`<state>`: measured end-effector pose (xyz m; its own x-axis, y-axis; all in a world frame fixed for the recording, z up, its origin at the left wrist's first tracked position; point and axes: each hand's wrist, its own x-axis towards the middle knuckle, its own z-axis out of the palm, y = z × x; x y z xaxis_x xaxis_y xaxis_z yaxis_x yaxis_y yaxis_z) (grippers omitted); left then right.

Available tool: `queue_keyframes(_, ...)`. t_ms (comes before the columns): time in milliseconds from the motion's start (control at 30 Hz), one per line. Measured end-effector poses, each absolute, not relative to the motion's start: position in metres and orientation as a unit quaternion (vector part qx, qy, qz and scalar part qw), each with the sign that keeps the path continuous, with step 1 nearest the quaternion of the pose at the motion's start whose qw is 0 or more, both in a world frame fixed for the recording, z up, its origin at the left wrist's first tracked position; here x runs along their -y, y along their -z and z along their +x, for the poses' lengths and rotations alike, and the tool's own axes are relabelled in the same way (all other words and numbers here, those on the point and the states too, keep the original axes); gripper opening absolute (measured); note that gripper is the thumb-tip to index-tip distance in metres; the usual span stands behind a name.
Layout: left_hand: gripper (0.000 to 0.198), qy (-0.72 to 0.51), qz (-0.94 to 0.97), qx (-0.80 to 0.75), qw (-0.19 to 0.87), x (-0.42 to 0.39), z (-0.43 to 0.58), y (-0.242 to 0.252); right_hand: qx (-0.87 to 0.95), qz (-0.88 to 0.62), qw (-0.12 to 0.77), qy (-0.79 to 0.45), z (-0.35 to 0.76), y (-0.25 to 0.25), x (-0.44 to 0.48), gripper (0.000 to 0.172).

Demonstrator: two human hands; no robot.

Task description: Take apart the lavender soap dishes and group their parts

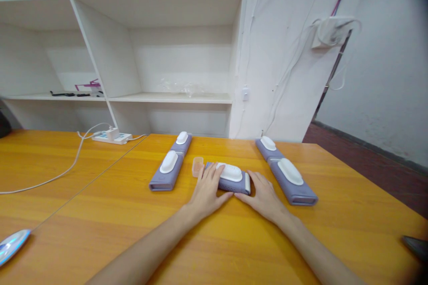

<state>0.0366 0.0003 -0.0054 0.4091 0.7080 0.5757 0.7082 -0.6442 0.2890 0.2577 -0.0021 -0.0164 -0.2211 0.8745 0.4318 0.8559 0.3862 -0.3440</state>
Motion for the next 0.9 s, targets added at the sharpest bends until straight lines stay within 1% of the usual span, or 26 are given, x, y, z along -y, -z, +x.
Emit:
queue_keyframes(100,0.076,0.327,-0.841,0.431,0.006,-0.003,0.030,0.001,0.780,-0.563,0.273,-0.010,0.260,0.011,0.002,0.056)
queue_keyframes(233,0.080,0.298,-0.868,0.397,0.011,-0.006,0.016,-0.006,0.801,-0.542,0.255,-0.008,0.266,0.003,0.005,0.055)
queue_keyframes(400,0.080,0.307,-0.871,0.383,-0.015,-0.010,0.009,-0.007,0.812,-0.526,0.251,0.003,0.265,-0.001,0.006,0.051)
queue_keyframes(467,0.085,0.311,-0.874,0.372,-0.019,-0.012,0.009,-0.005,0.816,-0.522,0.250,0.004,0.263,-0.002,0.006,0.049)
queue_keyframes(567,0.094,0.318,-0.877,0.359,-0.019,-0.015,0.009,0.000,0.820,-0.515,0.251,0.003,0.261,-0.004,0.006,0.049)
queue_keyframes(733,0.090,0.323,-0.872,0.366,-0.033,-0.018,0.010,0.004,0.824,-0.503,0.260,0.005,0.261,-0.004,0.007,0.050)
queue_keyframes(900,0.090,0.322,-0.871,0.369,-0.030,-0.016,0.010,0.002,0.825,-0.501,0.258,0.021,0.259,-0.005,0.009,0.051)
